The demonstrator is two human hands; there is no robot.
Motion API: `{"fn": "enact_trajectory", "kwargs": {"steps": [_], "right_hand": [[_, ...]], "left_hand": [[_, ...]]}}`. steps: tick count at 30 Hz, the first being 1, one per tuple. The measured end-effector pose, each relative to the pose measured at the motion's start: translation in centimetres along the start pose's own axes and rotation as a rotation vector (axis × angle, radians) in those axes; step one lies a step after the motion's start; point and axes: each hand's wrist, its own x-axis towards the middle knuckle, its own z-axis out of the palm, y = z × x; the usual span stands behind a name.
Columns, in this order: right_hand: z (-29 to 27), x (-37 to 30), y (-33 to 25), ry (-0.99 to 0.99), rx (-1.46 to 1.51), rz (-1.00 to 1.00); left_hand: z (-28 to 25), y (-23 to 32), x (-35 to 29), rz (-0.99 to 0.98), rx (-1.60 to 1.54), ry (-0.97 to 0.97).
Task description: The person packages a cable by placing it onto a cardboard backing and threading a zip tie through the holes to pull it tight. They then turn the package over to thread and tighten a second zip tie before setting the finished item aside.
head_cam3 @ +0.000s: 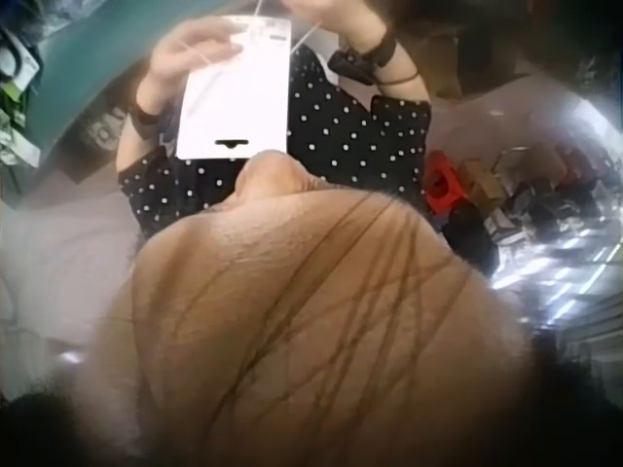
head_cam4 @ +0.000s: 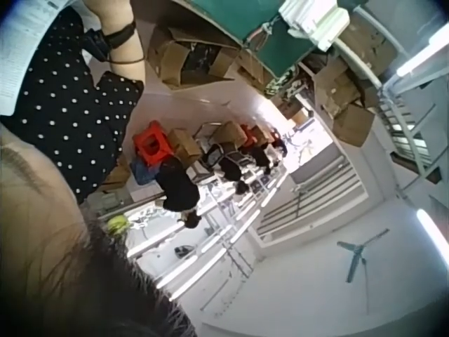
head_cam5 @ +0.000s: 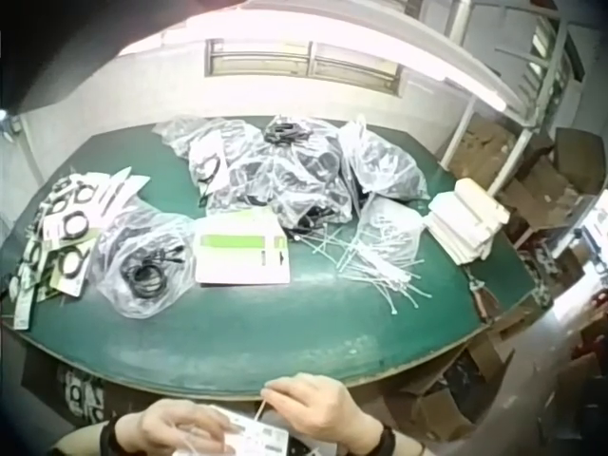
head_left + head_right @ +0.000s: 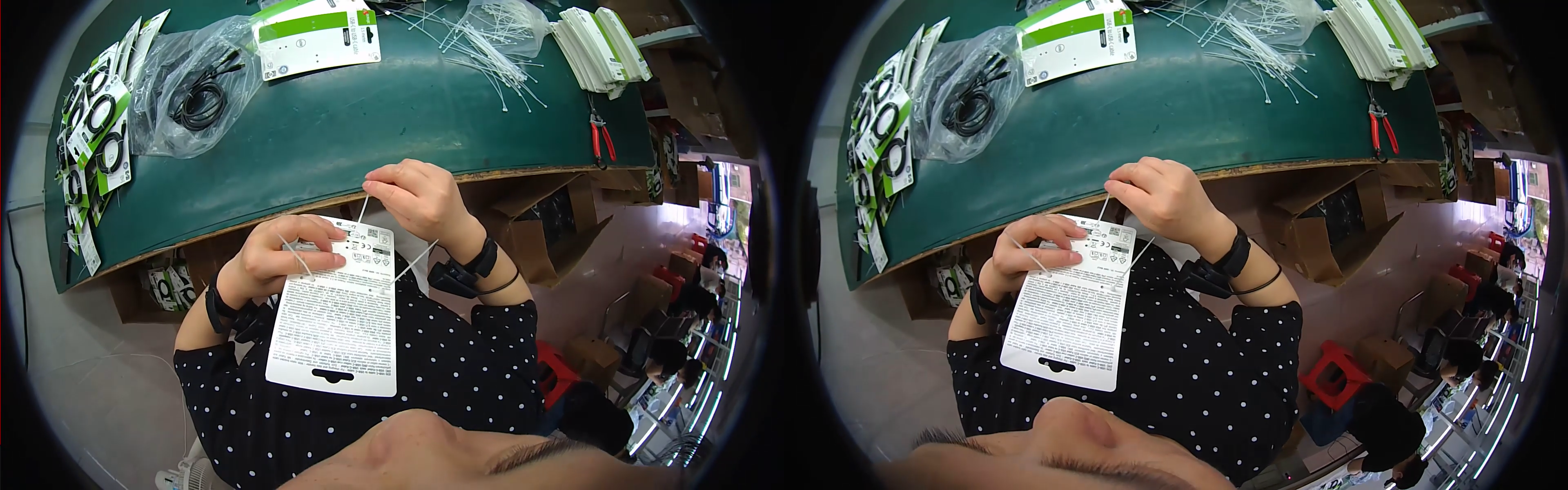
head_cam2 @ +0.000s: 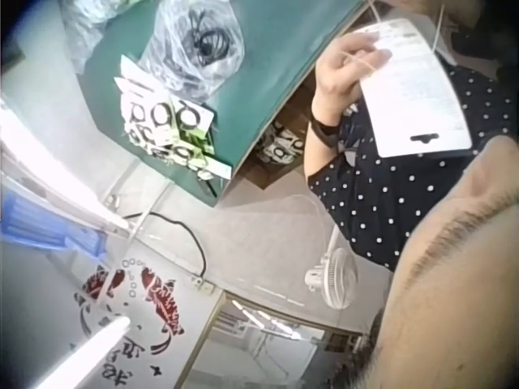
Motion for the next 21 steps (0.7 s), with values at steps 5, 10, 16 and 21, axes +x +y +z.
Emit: {"fn": "enact_trajectory", "kwargs": {"steps": [5,10,16,21], "right_hand": [[0.0,0.0,-0.1,0.01,-0.02,-0.005],[0.1,-0.1,0.0,0.018,-0.033,-0.011],[0.2,0.0,-0.3,0.0,-0.005,-0.008],[1.0,-0.4,0.0,-0.057,0.13,0.033]], "left_hand": [[0.0,0.0,0.1,0.0,-0.002,-0.006],[0.1,0.1,0.2,0.007,-0.001,0.005],[0.1,-0.2,0.1,0.012,0.009,0.017],[-0.2,-1.3,0.2,-0.077,-0.192,0.073]]}}
